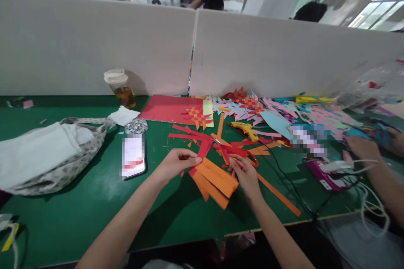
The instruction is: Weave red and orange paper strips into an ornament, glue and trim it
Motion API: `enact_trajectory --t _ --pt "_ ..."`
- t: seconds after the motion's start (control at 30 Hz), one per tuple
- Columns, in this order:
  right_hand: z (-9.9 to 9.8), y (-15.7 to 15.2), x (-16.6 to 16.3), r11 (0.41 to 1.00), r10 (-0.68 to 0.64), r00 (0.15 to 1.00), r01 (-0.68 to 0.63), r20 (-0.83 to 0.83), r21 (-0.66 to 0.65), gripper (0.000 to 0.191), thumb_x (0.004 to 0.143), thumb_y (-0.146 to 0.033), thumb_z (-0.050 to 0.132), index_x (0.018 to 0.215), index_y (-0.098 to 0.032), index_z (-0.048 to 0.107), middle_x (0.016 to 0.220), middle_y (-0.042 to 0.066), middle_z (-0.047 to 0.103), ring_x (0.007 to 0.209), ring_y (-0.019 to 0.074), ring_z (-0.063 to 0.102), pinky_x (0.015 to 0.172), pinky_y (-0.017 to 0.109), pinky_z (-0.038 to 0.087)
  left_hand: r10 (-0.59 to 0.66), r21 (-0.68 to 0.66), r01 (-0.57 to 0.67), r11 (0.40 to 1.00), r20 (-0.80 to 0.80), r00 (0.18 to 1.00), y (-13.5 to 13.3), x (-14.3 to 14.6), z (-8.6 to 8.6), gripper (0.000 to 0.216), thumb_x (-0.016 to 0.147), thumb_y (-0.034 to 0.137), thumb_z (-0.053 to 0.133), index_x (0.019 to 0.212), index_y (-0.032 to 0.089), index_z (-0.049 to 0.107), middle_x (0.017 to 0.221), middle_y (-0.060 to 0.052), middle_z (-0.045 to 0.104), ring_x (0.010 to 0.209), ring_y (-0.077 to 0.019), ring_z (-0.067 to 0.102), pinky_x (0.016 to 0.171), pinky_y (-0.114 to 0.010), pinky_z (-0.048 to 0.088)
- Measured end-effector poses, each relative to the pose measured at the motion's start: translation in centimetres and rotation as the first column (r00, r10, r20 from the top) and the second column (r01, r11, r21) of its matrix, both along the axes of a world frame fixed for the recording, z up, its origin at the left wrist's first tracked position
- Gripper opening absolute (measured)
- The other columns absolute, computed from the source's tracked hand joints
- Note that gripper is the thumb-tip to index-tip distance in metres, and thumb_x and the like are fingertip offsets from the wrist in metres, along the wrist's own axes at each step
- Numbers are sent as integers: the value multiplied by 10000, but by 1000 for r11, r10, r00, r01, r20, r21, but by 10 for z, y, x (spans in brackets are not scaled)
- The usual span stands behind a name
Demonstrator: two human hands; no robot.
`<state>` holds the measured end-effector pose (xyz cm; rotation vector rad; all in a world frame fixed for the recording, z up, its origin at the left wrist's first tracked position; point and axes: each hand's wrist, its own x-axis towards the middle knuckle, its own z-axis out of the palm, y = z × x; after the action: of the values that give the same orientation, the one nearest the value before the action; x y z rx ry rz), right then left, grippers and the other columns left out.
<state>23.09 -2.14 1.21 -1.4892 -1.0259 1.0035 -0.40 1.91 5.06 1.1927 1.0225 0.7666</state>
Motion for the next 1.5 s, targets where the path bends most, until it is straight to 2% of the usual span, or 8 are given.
enact_trajectory --t 0.07,0.17,0.27,0.5,1.0,1.13,1.3,1.5 --pt "-5 -3 2 1000 -16 997 16 70 -1 465 697 -510 604 970 -135 578 562 -21 552 419 68 425 393 193 345 -40 114 57 992 -148 988 5 2 -6 196 635 373 682 617 178 694 537 -27 588 424 -104 467 397 -208 299" --pt "-13 -5 3 999 -36 988 33 152 21 461 711 -515 584 962 -129 588 557 -13 548 418 72 422 376 192 341 155 336 -5 942 -423 893 13 1 -26 120 628 335 672 574 228 681 559 -18 604 540 -142 513 461 -215 286" --pt "-15 -6 4 999 -47 987 42 156 31 440 718 -505 582 950 -130 588 550 -17 540 413 67 411 374 188 336 220 432 37 901 -530 819 16 -1 -41 101 654 320 647 597 244 683 650 -32 628 663 -176 524 528 -234 299" --pt "-13 -5 5 996 -87 990 85 111 19 433 650 -493 646 890 -137 589 605 6 568 409 70 433 344 191 339 228 438 -11 899 -446 866 15 -2 -46 94 651 315 654 605 235 675 617 -21 631 550 -148 499 497 -237 260" --pt "-18 -8 5 995 -102 981 97 163 38 363 628 -475 678 791 -159 602 617 18 604 512 136 542 422 239 428 303 437 -46 898 -540 785 9 1 -45 117 636 363 673 623 247 660 604 -6 638 576 -159 531 470 -227 232" --pt "-17 -11 4 983 -141 956 104 256 154 298 684 -447 639 762 -165 588 691 29 594 586 135 542 523 258 466 301 462 -21 886 -541 785 9 0 -46 182 679 406 641 594 245 656 583 -4 630 518 -149 523 454 -230 218" --pt "-11 -18 3 884 -373 868 225 327 409 219 745 -370 591 832 -170 567 887 61 564 811 166 551 680 286 465 275 467 52 883 -604 748 8 -1 -44 201 740 404 583 643 253 674 670 -20 646 661 -181 554 508 -235 266" --pt "-8 -20 2 897 -351 883 222 312 382 224 778 -347 551 910 -166 553 953 85 574 885 187 558 693 295 468 373 588 151 795 -670 642 8 -1 -42 215 756 410 578 879 257 665 803 -41 632 828 -213 524 638 -275 360"
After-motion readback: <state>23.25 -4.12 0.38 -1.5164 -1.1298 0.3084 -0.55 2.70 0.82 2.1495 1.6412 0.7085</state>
